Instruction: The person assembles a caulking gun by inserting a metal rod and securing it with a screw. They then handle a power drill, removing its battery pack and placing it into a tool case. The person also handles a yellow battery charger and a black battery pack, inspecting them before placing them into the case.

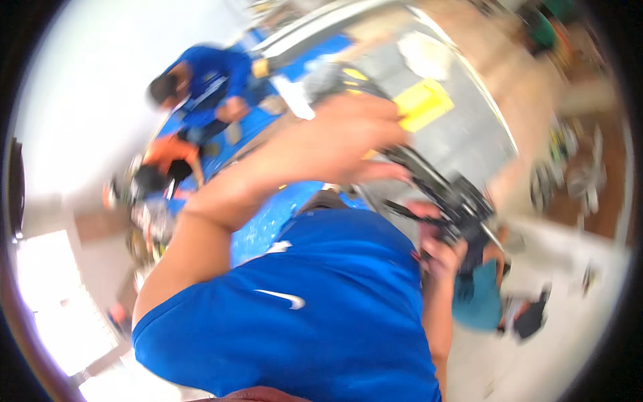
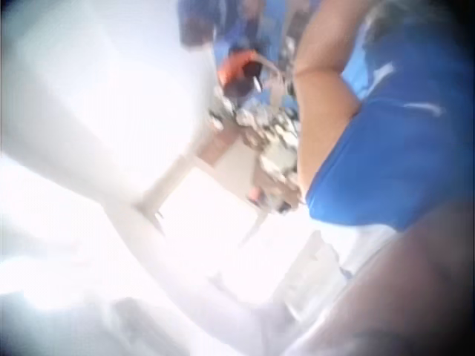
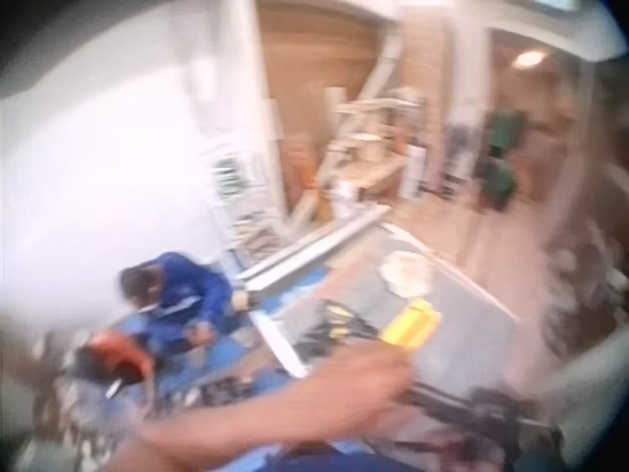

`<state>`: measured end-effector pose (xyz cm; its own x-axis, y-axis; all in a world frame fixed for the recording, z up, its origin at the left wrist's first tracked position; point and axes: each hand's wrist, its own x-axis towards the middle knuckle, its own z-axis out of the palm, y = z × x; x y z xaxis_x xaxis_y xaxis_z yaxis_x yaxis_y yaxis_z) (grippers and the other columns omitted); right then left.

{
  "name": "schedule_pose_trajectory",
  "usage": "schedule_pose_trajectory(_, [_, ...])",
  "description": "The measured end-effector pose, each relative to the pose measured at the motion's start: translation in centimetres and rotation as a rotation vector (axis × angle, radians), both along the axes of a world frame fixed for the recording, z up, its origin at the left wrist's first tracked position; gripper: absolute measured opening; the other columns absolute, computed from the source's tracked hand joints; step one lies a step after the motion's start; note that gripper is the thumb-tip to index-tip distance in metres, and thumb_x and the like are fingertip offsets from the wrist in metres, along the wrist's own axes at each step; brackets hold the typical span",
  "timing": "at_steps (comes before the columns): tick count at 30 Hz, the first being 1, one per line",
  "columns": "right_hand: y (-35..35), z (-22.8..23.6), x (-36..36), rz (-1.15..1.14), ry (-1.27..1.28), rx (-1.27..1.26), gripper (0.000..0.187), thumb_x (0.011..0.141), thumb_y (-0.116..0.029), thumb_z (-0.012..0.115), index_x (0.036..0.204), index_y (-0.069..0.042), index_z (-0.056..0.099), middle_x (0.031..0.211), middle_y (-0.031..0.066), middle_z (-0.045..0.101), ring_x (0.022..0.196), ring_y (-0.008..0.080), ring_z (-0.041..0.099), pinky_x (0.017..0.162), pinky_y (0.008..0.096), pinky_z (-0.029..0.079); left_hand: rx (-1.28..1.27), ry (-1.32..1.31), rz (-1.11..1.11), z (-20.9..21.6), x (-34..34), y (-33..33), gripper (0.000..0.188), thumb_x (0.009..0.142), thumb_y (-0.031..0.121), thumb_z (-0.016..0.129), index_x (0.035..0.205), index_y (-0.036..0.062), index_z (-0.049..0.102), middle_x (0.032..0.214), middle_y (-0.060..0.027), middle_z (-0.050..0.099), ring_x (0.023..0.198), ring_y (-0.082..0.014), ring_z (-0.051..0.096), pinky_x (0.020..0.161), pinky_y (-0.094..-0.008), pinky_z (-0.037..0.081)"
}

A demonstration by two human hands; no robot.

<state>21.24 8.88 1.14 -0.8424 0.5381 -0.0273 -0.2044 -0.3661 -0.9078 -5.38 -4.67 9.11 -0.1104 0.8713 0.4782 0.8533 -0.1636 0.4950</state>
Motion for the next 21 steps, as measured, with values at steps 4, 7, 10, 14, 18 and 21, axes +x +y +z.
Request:
schedule_pose_trajectory(4, [2.5,-2.1,-0.5,0.216,0.102,0.039,0.067,0.072,-0.014,0.071,0.134,0.002,0.052,0.13,0.0231,0.059,0.129,0.041,0.054,0.119,0.0608,0.031,-0.036,-0.06,0.075,-3.1,-0.5,-1.7,0.038,0.077,0.039,0.083,0.088,0.0067,0.068,0.09,-0.0105,0.064,0.091,-0.0338,0.065,0.082,-0.0461,0.049])
schedule_pose_trajectory(7, [2.6,0.9,-0.2,0.289,-0.008,0.094,0.068,0.074,-0.015,0.072,0.136,0.002,0.049,0.137,0.0253,0.056,0.136,0.0424,0.05,0.121,0.0597,0.028,0.051,-0.088,0.211,-3.3,2.3,-3.3,0.037,0.076,0.037,0.084,0.092,0.008,0.07,0.095,-0.0082,0.064,0.099,-0.0299,0.064,0.09,-0.0448,0.045])
schedule_pose_trajectory(10, [1.1,2.1,-2.2,0.302,-0.067,0.154,0.072,0.074,-0.016,0.074,0.138,0.003,0.048,0.136,0.0255,0.056,0.138,0.0449,0.047,0.123,0.0603,0.026,0.268,-0.144,0.338,-4.3,3.1,-5.5,0.038,0.076,0.034,0.085,0.103,0.01,0.074,0.107,-0.007,0.064,0.107,-0.0267,0.061,0.099,-0.0448,0.04])
schedule_pose_trajectory(14, [0.4,1.0,-5.4,0.416,-0.124,0.124,0.069,0.076,-0.013,0.073,0.138,0.004,0.048,0.135,0.025,0.056,0.138,0.0455,0.047,0.122,0.0584,0.028,0.444,-0.282,0.539,-7.0,3.2,-8.6,0.039,0.077,0.029,0.085,0.109,0.0102,0.073,0.11,-0.0079,0.065,0.109,-0.0282,0.061,0.099,-0.0433,0.042])
schedule_pose_trajectory(18, [-0.5,0.1,-8.2,0.468,-0.157,0.127,0.066,0.078,-0.012,0.07,0.138,0.004,0.048,0.137,0.0247,0.055,0.138,0.0437,0.048,0.121,0.056,0.03,0.443,-0.417,0.648,-9.6,3.5,-11.6,0.039,0.078,0.025,0.084,0.112,0.0097,0.072,0.112,-0.0082,0.065,0.108,-0.0303,0.062,0.094,-0.0424,0.046])
schedule_pose_trajectory(21, [-0.6,-0.4,-9.6,0.487,-0.168,0.175,0.065,0.08,-0.013,0.067,0.14,0.004,0.048,0.14,0.0245,0.054,0.138,0.0415,0.049,0.12,0.0557,0.032,0.385,-0.466,0.687,-11.3,3.6,-13.5,0.036,0.081,0.023,0.082,0.113,0.0089,0.072,0.114,-0.0088,0.065,0.107,-0.0318,0.063,0.091,-0.0432,0.048])
